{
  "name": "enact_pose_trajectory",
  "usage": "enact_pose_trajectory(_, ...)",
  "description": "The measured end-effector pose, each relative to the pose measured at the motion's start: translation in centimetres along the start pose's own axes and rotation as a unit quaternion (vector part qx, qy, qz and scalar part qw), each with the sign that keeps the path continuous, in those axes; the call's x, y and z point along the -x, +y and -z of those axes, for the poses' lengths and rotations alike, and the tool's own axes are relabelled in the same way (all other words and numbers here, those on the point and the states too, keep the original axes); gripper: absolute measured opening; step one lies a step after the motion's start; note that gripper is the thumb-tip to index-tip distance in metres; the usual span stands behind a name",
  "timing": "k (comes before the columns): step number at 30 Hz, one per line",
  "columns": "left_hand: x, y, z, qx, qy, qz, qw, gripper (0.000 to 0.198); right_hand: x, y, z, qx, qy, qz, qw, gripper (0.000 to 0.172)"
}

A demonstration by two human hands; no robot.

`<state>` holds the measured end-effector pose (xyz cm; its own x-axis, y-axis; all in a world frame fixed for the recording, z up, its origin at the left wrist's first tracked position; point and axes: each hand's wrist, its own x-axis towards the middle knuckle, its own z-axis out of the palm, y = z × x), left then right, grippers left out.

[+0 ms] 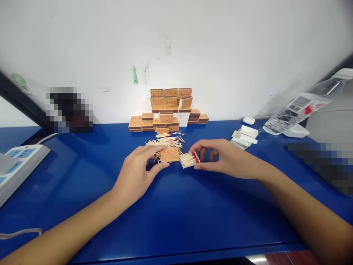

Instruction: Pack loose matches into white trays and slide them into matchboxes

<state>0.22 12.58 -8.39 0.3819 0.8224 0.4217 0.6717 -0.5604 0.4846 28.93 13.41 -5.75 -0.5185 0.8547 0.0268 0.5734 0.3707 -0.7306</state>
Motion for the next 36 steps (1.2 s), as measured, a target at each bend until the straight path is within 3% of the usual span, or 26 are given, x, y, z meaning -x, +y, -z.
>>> enact_pose_trajectory(13,0.2,-0.1,0.0,0.011,0.0,-0.031,0.999,0.044,-0.1,0.3,-0.3,-0.031,0.067,0.014,0.997,0.041)
enact_pose_trajectory(19,0.1,0.0,0.4,0.041,0.027,-0.017,0.999,0.046,-0.2,-0.2,-0.9,-0.07,0.098,-0.011,0.993,0.042)
enact_pose_trajectory(36,-0.4,0.5,0.7,0.168,0.037,-0.01,0.985,0.044,-0.1,-0.5,-0.6,-0.135,0.087,-0.043,0.986,0.051)
